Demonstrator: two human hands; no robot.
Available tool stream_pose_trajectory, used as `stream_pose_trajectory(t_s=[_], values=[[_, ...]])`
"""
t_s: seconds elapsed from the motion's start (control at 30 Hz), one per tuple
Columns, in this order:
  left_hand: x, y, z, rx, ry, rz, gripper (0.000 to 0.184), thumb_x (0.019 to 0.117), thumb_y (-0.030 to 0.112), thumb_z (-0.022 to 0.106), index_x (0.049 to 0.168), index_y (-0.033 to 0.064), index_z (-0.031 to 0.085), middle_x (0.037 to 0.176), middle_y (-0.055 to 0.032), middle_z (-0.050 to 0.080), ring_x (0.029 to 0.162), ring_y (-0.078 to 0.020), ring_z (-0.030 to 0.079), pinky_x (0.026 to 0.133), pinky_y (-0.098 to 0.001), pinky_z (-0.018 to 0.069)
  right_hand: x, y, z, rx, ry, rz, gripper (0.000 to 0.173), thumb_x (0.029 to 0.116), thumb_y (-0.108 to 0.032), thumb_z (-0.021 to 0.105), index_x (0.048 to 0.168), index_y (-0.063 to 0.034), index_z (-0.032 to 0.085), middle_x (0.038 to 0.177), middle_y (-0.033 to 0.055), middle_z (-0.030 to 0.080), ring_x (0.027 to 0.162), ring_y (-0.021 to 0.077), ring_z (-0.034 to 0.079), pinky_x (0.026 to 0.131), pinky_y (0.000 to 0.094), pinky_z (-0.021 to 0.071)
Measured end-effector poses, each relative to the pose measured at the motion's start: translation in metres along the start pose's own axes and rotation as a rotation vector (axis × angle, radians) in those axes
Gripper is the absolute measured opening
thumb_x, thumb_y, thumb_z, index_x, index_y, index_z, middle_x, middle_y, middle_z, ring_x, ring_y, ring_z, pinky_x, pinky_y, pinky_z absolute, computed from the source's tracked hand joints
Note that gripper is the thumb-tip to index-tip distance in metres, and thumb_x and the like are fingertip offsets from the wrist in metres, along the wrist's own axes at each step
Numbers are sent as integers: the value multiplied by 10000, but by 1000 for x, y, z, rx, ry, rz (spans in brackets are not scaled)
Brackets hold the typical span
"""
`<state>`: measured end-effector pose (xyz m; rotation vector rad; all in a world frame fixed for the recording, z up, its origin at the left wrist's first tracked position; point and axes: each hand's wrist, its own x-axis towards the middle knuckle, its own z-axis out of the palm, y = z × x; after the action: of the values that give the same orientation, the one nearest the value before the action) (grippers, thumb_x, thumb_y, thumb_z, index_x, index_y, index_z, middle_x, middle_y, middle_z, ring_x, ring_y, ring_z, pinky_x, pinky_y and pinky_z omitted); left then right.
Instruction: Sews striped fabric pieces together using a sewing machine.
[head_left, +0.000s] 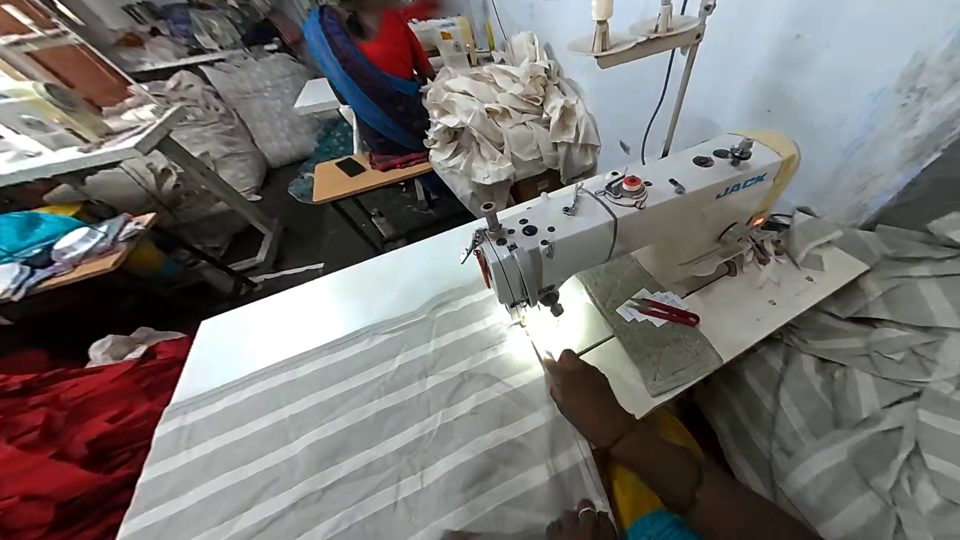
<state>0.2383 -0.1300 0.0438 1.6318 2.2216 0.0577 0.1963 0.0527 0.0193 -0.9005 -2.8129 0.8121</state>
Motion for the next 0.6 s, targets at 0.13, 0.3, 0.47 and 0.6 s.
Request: stream_pose_trajectory(t_s=[0.13, 0.3, 0.47, 0.6], values=[[16, -6, 9, 80, 307, 116, 235, 917, -15, 595, 1092, -67, 744, 1328, -267, 647, 1265, -448, 612, 1063, -536, 498, -20, 1, -6, 0, -66, 23, 380, 1039, -149, 476, 1368, -73, 649, 1222, 176, 649, 1066, 305, 676, 902, 430, 562], [40, -15, 7, 157, 448, 35, 240, 913, 40, 624, 1094, -57, 747, 1221, -232, 711, 1150, -378, 701, 870, -447, 611, -20, 6, -3, 9, -40, 14, 371, 1026, -138, 482, 1336, -88, 681, 1135, 178, 667, 1001, 311, 687, 854, 423, 572], [71, -43, 24, 314, 736, 49, 211, 858, 55, 643, 1007, -2, 781, 1078, -174, 759, 1001, -310, 756, 770, -399, 627, -15, 6, -7, 25, -87, 22, 372, 1038, -157, 469, 1335, -101, 687, 1189, 174, 668, 1042, 308, 684, 882, 428, 563], [87, -70, 25, 252, 831, 106, 220, 860, 65, 643, 1018, 26, 791, 1081, -134, 769, 1005, -298, 755, 810, -417, 623, -14, 10, -8, 61, -94, 8, 365, 1049, -179, 467, 1321, -97, 697, 1177, 173, 671, 1043, 309, 680, 899, 430, 553]])
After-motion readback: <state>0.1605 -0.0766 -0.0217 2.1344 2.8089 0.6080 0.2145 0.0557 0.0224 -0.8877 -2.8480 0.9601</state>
